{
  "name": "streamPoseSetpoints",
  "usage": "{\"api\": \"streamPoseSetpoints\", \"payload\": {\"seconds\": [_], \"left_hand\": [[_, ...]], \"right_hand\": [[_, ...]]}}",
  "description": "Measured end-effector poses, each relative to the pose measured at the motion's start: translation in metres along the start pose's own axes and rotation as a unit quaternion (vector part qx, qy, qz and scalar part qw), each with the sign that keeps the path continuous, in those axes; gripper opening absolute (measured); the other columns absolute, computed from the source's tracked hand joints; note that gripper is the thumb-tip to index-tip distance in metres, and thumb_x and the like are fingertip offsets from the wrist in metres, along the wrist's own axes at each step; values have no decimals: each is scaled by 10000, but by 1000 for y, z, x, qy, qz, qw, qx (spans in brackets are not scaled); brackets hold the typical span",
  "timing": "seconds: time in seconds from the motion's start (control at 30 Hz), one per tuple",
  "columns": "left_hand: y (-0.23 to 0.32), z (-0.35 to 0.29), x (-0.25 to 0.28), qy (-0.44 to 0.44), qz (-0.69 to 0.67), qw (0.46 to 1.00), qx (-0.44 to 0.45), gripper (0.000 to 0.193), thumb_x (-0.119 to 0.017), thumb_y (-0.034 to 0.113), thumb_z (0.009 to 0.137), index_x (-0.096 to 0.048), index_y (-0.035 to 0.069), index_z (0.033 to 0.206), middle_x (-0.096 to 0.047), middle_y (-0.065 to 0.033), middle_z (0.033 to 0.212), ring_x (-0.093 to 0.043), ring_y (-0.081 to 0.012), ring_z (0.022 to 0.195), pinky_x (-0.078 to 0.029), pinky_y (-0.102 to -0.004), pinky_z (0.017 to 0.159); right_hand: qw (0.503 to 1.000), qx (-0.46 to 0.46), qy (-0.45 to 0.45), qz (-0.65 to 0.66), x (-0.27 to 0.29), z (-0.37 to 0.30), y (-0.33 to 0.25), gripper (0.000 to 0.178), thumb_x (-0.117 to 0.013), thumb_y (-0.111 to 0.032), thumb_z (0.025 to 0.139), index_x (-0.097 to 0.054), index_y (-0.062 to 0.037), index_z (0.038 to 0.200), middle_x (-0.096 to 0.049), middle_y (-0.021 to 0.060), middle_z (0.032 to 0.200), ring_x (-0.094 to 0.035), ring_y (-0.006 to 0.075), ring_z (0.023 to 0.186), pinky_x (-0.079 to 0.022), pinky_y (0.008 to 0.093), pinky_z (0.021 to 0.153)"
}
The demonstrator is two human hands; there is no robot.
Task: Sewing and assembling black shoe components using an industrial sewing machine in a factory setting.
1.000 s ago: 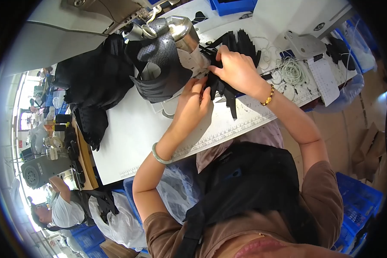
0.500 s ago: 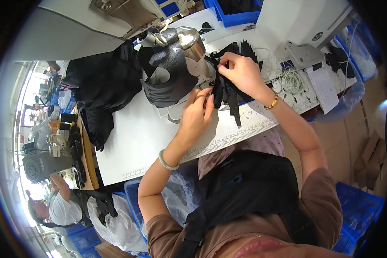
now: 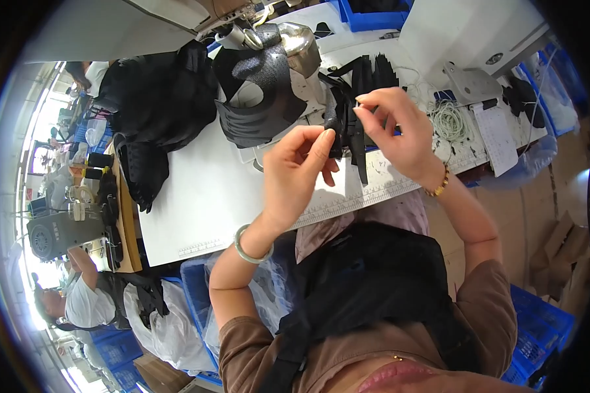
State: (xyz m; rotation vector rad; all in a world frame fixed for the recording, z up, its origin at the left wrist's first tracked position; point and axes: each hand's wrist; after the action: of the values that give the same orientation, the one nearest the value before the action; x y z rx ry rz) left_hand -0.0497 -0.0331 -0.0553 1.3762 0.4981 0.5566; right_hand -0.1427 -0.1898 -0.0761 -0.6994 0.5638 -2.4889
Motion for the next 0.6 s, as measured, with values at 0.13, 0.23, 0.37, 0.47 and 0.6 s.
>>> {"api": "streamPoseSetpoints", "payload": {"seconds": [0.13, 0.23, 0.37, 0.47, 0.6], "left_hand": [[-10, -4, -7, 35, 103, 988, -107, 89, -596, 54, 876, -592, -31, 902, -590, -46, 766, -624, -90, 632, -509, -202, 500], [-17, -3, -9, 22, 163, 972, -165, 87, -601, 17, 858, -603, -16, 938, -593, -84, 818, -618, -106, 649, -499, -205, 506], [-9, 9, -5, 110, 323, 849, -404, 248, -614, -78, 791, -622, 12, 1022, -574, -94, 1035, -583, -163, 793, -495, -240, 570], [7, 21, 3, 59, 376, 819, -429, 295, -633, -101, 746, -634, 17, 1017, -581, -88, 1023, -574, -185, 815, -495, -273, 634], [11, 22, 5, -6, 387, 827, -408, 314, -658, -89, 724, -648, 35, 1012, -591, -67, 976, -563, -186, 806, -478, -264, 652]], "right_hand": [[853, -373, -62, 360, 0, 2, -19, 134, -626, -151, 870, -619, -36, 940, -572, -30, 730, -466, -1, 540, -324, 147, 433], [825, -398, -70, 395, 5, 3, -25, 113, -591, -120, 890, -607, -33, 961, -541, -22, 650, -424, -1, 452, -278, 138, 376], [812, -408, -90, 407, 15, 7, -24, 196, -624, -175, 876, -608, -11, 983, -546, -17, 606, -458, 20, 449, -350, 163, 395], [809, -400, -113, 415, 21, 10, -29, 184, -610, -162, 884, -603, -4, 977, -545, -12, 611, -460, 23, 445, -368, 174, 390], [838, -354, -89, 406, 20, 8, -36, 146, -606, -135, 885, -589, -6, 952, -560, -15, 678, -481, 15, 496, -381, 169, 411]]}}
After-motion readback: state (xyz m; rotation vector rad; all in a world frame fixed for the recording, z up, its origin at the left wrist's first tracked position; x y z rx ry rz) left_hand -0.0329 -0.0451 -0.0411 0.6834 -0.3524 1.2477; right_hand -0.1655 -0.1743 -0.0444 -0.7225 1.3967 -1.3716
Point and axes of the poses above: each hand's wrist, its own z-axis towards the middle knuckle, its own x-axis out of the back of the hand, y = z × x
